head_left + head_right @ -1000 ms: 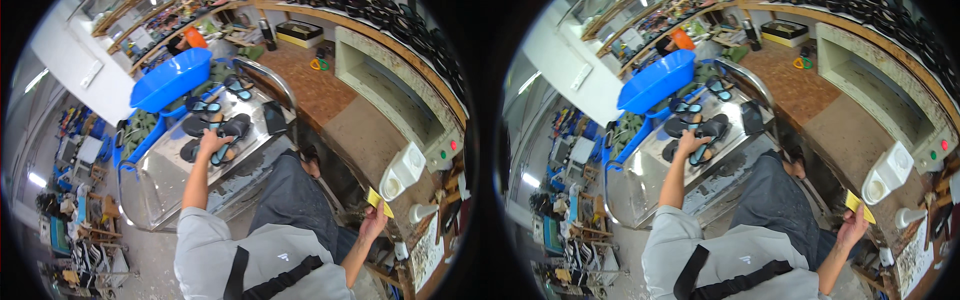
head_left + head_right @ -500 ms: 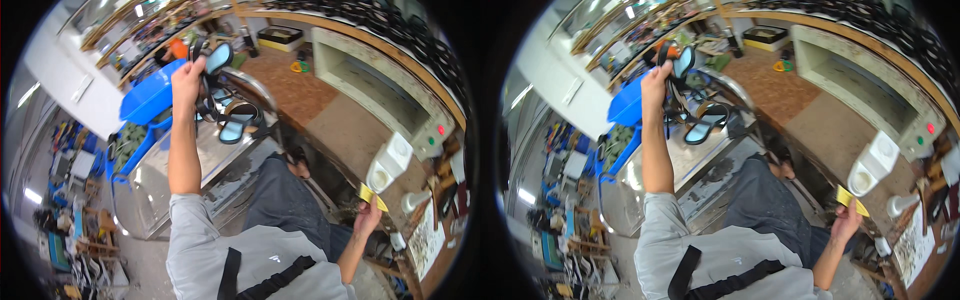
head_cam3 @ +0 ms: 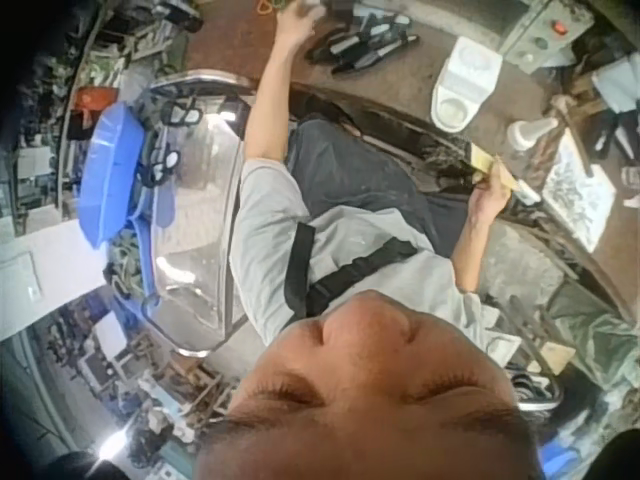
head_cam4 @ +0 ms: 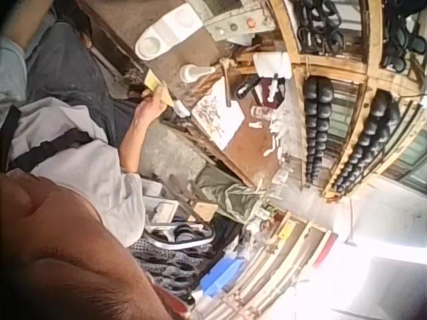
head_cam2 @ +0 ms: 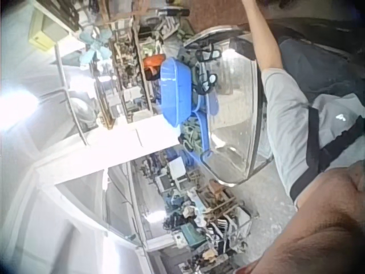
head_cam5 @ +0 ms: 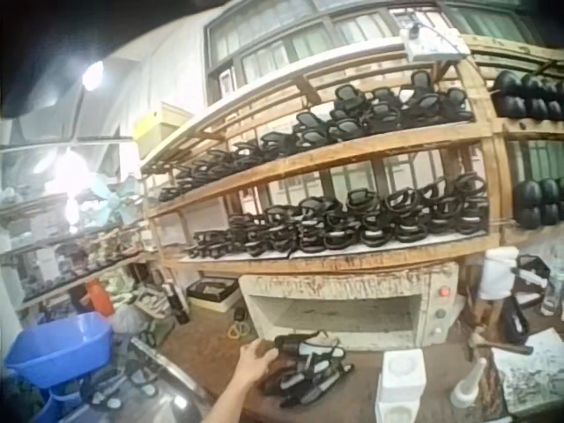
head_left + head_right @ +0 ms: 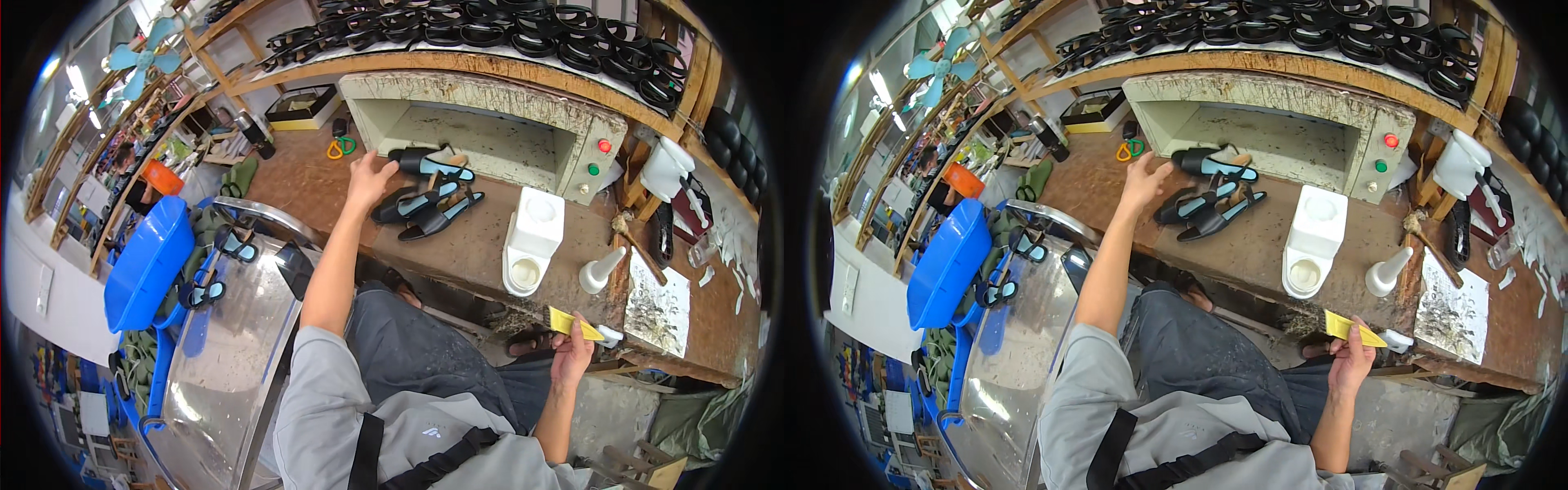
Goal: Applying liquid adhesive to the edges of sandal soles using a small brush.
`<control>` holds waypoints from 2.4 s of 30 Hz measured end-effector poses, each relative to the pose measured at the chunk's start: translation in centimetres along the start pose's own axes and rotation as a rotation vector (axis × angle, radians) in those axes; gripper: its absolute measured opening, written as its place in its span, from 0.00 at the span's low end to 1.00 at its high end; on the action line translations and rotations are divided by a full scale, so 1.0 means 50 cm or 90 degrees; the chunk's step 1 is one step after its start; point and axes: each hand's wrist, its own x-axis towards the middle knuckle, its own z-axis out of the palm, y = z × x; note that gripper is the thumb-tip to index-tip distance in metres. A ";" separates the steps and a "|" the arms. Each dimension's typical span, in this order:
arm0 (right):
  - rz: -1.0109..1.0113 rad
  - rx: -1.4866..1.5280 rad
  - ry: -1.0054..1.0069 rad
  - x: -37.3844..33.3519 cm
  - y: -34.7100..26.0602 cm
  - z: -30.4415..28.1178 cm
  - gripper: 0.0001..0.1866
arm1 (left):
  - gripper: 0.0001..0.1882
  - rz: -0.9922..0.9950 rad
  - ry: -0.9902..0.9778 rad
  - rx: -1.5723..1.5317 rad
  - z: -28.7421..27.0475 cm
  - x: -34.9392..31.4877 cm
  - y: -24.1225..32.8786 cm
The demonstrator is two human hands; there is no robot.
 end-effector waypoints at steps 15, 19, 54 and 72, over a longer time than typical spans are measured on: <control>0.012 -0.097 -0.114 0.039 0.089 0.121 0.13 | 0.25 -0.089 0.423 0.451 -0.565 -0.248 -0.305; 0.013 -0.169 -0.179 0.042 0.130 0.196 0.13 | 0.38 -0.310 0.403 0.646 -0.735 -0.277 -0.415; -0.090 -0.222 -0.333 -0.027 0.059 0.360 0.18 | 0.06 0.027 0.187 -0.436 -0.259 -0.514 0.095; -0.266 -0.412 -0.400 -0.007 0.071 0.288 0.17 | 0.34 -0.237 -0.597 -0.746 0.163 -0.654 0.061</control>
